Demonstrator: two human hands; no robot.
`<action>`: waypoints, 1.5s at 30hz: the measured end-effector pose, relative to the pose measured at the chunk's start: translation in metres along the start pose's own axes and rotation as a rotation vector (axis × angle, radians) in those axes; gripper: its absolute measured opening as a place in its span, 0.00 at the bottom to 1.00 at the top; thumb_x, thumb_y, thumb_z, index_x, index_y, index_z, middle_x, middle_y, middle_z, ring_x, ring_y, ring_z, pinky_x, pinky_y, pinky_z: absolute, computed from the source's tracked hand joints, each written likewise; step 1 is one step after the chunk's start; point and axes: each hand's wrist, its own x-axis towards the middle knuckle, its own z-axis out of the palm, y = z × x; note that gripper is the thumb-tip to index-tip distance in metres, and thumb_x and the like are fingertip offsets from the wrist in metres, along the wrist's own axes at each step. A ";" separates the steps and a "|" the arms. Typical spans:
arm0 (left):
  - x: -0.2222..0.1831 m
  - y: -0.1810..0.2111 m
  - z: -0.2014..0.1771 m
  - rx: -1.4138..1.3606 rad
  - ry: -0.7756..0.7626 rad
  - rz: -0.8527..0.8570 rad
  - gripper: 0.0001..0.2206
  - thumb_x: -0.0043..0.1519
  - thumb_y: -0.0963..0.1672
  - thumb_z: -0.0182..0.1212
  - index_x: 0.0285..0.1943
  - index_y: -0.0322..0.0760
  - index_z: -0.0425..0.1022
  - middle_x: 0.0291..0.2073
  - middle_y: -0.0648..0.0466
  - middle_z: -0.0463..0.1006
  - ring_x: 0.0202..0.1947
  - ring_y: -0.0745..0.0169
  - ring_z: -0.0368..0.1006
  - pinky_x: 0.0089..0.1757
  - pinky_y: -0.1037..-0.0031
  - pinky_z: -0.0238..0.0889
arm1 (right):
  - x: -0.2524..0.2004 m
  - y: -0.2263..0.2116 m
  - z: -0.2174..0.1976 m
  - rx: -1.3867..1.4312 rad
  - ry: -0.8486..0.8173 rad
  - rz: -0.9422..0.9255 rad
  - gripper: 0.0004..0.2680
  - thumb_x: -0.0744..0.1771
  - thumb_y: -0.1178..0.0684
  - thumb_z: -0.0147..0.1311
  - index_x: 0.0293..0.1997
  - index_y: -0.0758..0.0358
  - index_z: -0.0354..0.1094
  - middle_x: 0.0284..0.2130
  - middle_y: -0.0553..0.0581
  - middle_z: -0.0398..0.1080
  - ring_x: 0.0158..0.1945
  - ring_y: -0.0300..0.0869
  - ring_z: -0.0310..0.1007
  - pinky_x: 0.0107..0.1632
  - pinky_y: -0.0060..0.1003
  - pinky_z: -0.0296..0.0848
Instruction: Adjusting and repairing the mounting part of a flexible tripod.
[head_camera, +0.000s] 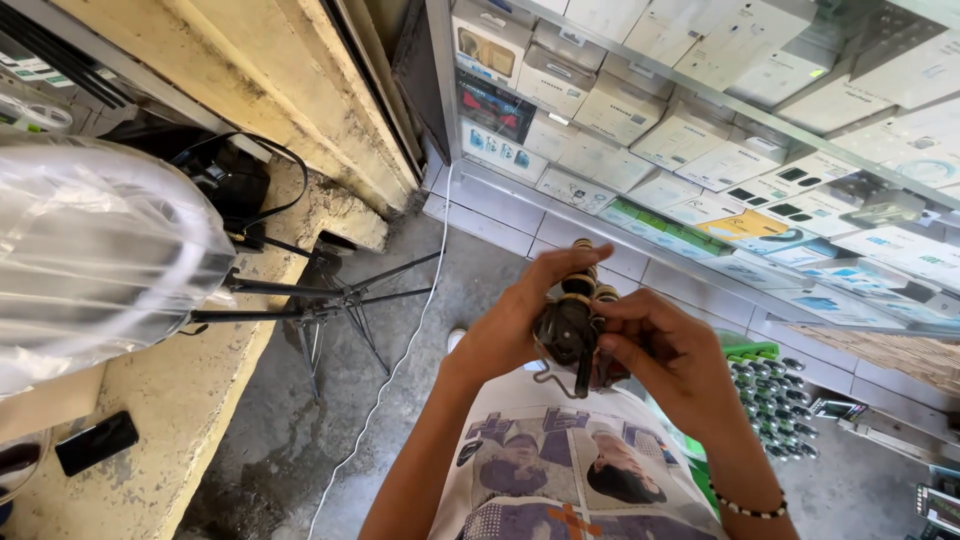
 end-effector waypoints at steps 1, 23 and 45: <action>0.003 -0.001 0.002 0.001 -0.001 0.000 0.39 0.47 0.37 0.74 0.69 0.41 0.59 0.71 0.52 0.66 0.74 0.48 0.63 0.73 0.59 0.58 | 0.001 -0.002 0.001 0.001 0.000 -0.001 0.10 0.65 0.69 0.55 0.51 0.72 0.71 0.41 0.56 0.74 0.33 0.37 0.74 0.37 0.29 0.75; -0.010 -0.003 0.022 0.054 0.185 -0.028 0.28 0.42 0.42 0.75 0.54 0.43 0.72 0.59 0.49 0.60 0.61 0.48 0.62 0.60 0.62 0.61 | -0.013 -0.005 0.025 -0.464 0.228 -0.253 0.09 0.60 0.65 0.64 0.42 0.67 0.74 0.39 0.53 0.75 0.27 0.34 0.65 0.29 0.27 0.64; -0.028 0.006 -0.011 0.020 0.107 0.100 0.31 0.35 0.40 0.77 0.51 0.42 0.71 0.56 0.52 0.66 0.57 0.51 0.69 0.59 0.62 0.68 | -0.029 -0.019 0.042 -0.500 0.060 -0.133 0.07 0.60 0.65 0.64 0.38 0.66 0.78 0.39 0.48 0.75 0.20 0.30 0.47 0.24 0.27 0.46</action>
